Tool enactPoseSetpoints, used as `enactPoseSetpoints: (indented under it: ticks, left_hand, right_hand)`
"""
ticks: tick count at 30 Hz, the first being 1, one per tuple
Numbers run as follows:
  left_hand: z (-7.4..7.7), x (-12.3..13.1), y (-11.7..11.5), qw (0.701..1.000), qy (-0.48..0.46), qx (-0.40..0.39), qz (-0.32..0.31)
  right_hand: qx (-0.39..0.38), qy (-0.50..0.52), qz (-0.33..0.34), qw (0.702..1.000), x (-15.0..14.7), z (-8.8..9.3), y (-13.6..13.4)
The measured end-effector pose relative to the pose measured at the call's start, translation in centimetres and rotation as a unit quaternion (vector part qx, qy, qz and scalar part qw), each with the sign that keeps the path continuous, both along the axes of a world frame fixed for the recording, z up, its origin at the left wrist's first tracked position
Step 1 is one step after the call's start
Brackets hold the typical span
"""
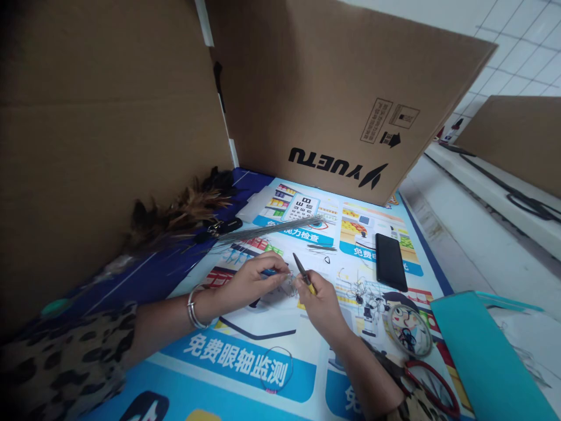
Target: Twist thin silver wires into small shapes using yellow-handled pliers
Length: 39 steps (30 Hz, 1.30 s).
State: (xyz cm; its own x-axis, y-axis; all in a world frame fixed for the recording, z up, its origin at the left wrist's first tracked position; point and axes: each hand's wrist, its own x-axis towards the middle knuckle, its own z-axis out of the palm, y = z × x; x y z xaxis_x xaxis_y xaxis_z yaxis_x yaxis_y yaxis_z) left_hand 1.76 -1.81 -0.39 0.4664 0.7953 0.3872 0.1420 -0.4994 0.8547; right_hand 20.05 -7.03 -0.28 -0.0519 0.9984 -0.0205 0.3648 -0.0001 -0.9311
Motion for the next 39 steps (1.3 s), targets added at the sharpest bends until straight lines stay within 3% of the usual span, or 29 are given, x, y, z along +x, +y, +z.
enactPoseSetpoints:
  ticks: [12,22,27,30,36,39]
  left_hand:
    - [0.2,-0.1,-0.1,1.0,0.007,-0.026,0.001]
    - [0.2,-0.1,-0.3,0.988,-0.019,-0.152,-0.003]
    - [0.2,0.0,-0.6,0.981,-0.036,-0.188,-0.032]
    - [0.4,-0.1,-0.6,0.981,-0.044,-0.187,-0.019]
    - [1.0,-1.2,0.3,0.979,-0.079,-0.185,0.044]
    - [0.8,-2.4,0.7,0.972,-0.106,-0.181,0.103]
  right_hand:
    - [-0.006,0.015,0.006,1.0,-0.1,0.5,-0.2]
    - [-0.001,-0.035,-0.043,0.998,-0.9,0.9,-0.1]
    - [0.012,-0.048,-0.07,0.996,-1.0,0.9,-0.1]
    - [0.055,-0.064,-0.06,0.995,-0.7,1.0,-0.2]
    - [0.133,-0.193,-0.102,0.967,1.1,0.7,0.9]
    - [0.123,-0.309,-0.061,0.941,2.4,0.8,1.6]
